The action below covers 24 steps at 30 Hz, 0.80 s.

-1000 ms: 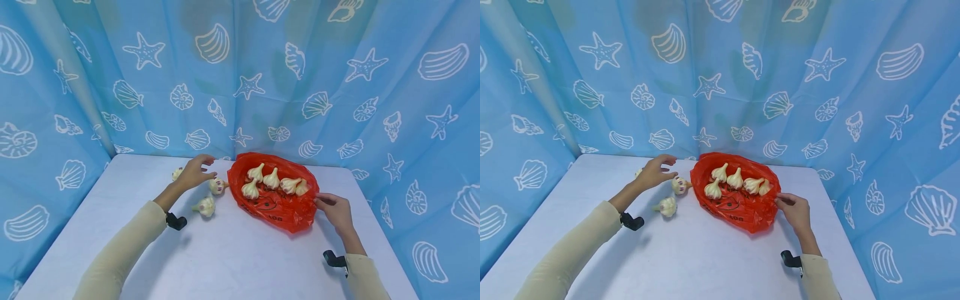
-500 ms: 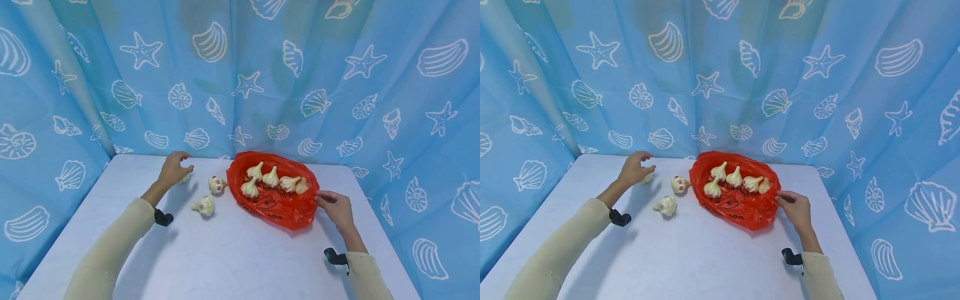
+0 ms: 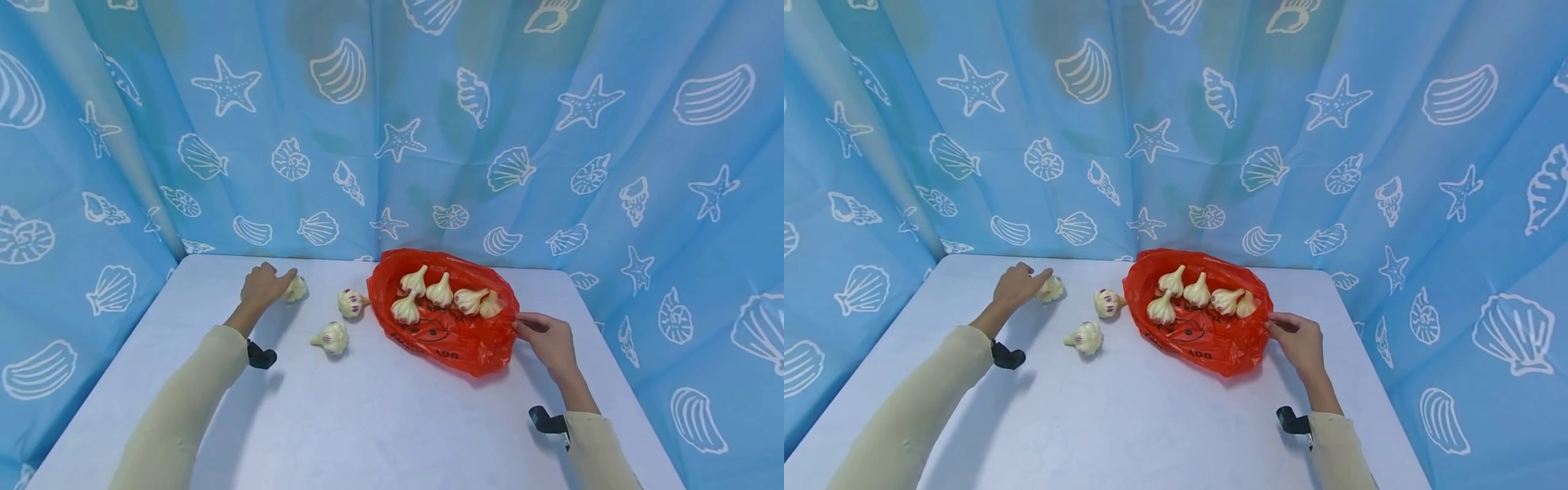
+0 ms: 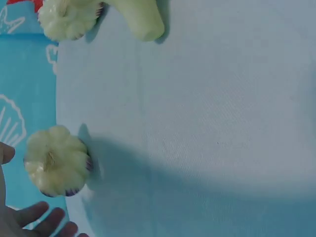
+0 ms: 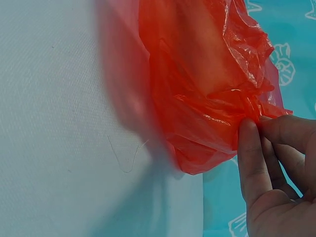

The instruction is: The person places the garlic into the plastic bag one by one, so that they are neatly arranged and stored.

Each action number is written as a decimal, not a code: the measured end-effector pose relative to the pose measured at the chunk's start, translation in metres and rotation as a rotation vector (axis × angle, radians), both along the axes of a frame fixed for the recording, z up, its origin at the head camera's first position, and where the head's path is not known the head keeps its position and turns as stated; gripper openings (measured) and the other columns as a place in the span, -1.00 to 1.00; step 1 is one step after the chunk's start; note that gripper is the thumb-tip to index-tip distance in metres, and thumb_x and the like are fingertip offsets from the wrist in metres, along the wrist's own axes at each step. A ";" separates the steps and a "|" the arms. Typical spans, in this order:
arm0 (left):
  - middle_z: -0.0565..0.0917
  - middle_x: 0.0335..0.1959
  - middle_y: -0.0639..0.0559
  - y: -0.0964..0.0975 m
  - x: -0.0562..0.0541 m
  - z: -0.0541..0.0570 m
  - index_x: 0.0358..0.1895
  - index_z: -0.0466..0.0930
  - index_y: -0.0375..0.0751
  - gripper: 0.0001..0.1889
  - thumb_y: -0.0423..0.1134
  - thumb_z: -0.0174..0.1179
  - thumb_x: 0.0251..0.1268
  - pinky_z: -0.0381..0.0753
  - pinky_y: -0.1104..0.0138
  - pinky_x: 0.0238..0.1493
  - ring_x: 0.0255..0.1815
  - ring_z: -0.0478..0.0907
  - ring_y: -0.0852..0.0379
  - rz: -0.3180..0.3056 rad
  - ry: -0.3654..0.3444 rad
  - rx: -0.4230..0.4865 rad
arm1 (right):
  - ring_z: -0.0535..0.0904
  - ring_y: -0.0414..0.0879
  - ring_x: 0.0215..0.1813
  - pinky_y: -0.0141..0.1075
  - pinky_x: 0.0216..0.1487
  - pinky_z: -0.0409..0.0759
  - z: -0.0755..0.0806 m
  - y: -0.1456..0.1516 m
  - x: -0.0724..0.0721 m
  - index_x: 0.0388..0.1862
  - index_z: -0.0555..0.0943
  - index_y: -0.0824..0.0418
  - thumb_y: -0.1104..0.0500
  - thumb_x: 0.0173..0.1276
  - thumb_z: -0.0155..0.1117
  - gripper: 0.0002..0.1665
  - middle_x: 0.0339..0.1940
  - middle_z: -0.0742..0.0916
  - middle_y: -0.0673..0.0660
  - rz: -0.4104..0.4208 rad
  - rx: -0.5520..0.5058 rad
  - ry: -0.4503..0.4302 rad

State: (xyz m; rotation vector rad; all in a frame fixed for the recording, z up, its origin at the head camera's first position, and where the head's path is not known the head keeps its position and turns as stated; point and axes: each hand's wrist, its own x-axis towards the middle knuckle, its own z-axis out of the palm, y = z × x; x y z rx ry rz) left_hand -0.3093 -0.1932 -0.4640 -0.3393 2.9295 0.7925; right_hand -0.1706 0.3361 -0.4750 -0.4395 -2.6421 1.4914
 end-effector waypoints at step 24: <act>0.48 0.09 -0.35 0.003 -0.015 -0.009 0.30 0.29 -0.55 -0.06 0.34 0.02 0.23 0.57 0.23 -0.15 -0.07 0.48 -0.10 0.041 -0.209 0.137 | 0.58 0.13 0.11 -0.08 0.09 0.57 -0.003 0.002 0.001 0.23 0.56 0.21 -0.02 0.36 0.31 -0.46 0.18 0.62 0.25 -0.006 -0.004 0.007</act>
